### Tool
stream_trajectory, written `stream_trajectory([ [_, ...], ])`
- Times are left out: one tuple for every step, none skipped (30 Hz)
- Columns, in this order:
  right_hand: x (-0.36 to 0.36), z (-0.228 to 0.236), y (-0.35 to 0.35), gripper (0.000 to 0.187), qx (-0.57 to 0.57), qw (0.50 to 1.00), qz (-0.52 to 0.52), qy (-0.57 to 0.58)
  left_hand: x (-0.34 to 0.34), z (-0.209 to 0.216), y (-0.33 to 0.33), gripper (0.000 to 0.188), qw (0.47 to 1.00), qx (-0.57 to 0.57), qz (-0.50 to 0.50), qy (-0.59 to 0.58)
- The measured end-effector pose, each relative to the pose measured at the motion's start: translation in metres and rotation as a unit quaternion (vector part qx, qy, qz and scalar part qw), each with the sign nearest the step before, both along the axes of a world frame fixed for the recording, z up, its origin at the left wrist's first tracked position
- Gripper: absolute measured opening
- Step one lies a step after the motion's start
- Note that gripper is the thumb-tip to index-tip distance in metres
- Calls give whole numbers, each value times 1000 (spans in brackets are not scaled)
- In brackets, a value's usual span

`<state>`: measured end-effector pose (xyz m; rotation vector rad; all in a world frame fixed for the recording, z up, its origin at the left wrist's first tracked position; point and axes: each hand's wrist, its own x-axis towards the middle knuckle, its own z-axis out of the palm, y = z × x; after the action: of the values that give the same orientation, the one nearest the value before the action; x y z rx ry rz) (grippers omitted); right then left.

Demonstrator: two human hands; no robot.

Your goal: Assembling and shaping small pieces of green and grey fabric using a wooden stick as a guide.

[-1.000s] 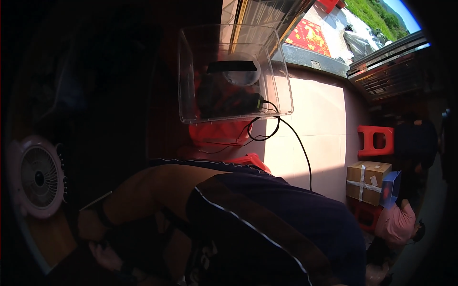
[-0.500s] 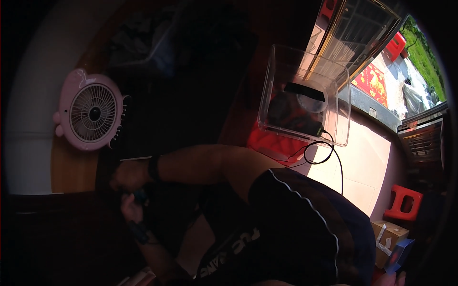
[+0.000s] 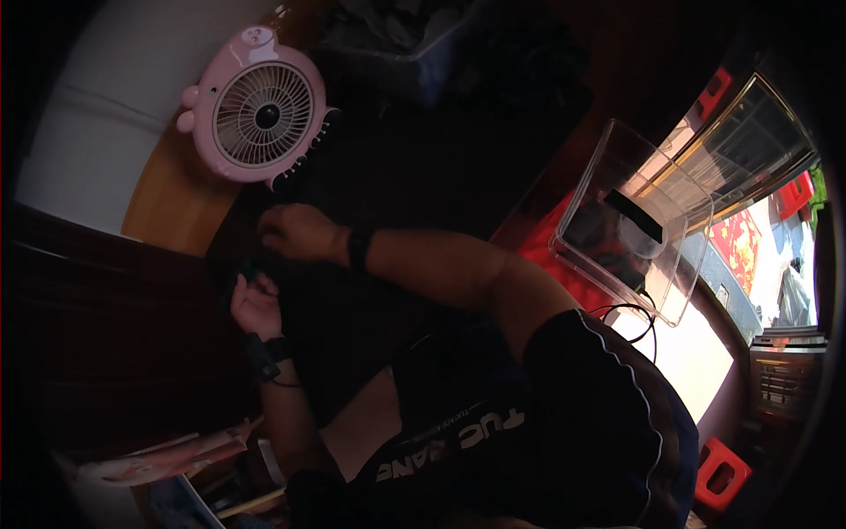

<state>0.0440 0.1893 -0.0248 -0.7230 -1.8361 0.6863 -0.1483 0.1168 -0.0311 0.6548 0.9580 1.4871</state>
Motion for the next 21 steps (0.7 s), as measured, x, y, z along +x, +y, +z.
stream_trajectory([
  [6,-3,6,22,-31,999,39,9,12,-1,6,29,1000,-7,4,-24],
  [5,0,1,24,-47,997,60,-12,6,-3,4,28,1000,-7,-23,-19],
  [10,-1,2,24,-84,992,89,-21,17,-5,8,26,999,-26,-12,-24],
  [13,-2,1,25,-88,991,99,-29,26,-1,7,26,999,-5,-43,-21],
  [7,0,-3,25,-91,989,108,-35,21,-4,5,25,1000,-1,-23,-13],
  [4,-2,-6,25,-88,988,125,-35,28,0,4,25,1000,14,-24,6],
  [0,-3,-8,25,-98,988,121,-6,26,0,0,25,1000,17,-10,7],
  [-2,-4,-9,25,-109,988,110,24,26,0,-2,24,1000,7,-16,9],
  [-5,-6,-8,25,-108,987,114,24,28,0,-2,24,1000,-2,-23,10],
  [-6,-7,-7,25,-106,985,133,34,31,0,-3,27,1000,6,-13,24],
  [-7,-4,-9,24,-106,982,150,45,26,-2,-4,27,1000,5,-12,24],
  [-6,-1,-8,24,-107,982,151,45,21,-3,-4,28,999,15,-44,8],
  [-3,2,-6,23,-185,965,183,35,18,-5,-5,30,997,23,-76,-8],
  [1,5,-4,23,-262,942,211,25,19,-4,-4,30,997,22,-78,-9],
  [1,4,-2,23,-263,942,209,25,20,-4,-2,32,996,26,-84,1],
  [2,4,-1,23,-261,943,204,30,21,-3,-1,33,996,30,-89,10],
  [1,5,-2,23,-258,944,201,33,23,-2,-2,33,996,28,-88,10],
  [1,5,-3,23,-260,943,203,32,24,0,-1,34,996,32,-80,6],
  [2,6,-3,23,-277,938,203,42,25,1,-2,34,997,36,-72,2],
  [3,7,-3,23,-292,933,203,52,26,3,-2,34,997,35,-69,2],
  [4,7,-2,23,-292,933,206,51,26,4,-3,34,997,39,-58,-13],
])
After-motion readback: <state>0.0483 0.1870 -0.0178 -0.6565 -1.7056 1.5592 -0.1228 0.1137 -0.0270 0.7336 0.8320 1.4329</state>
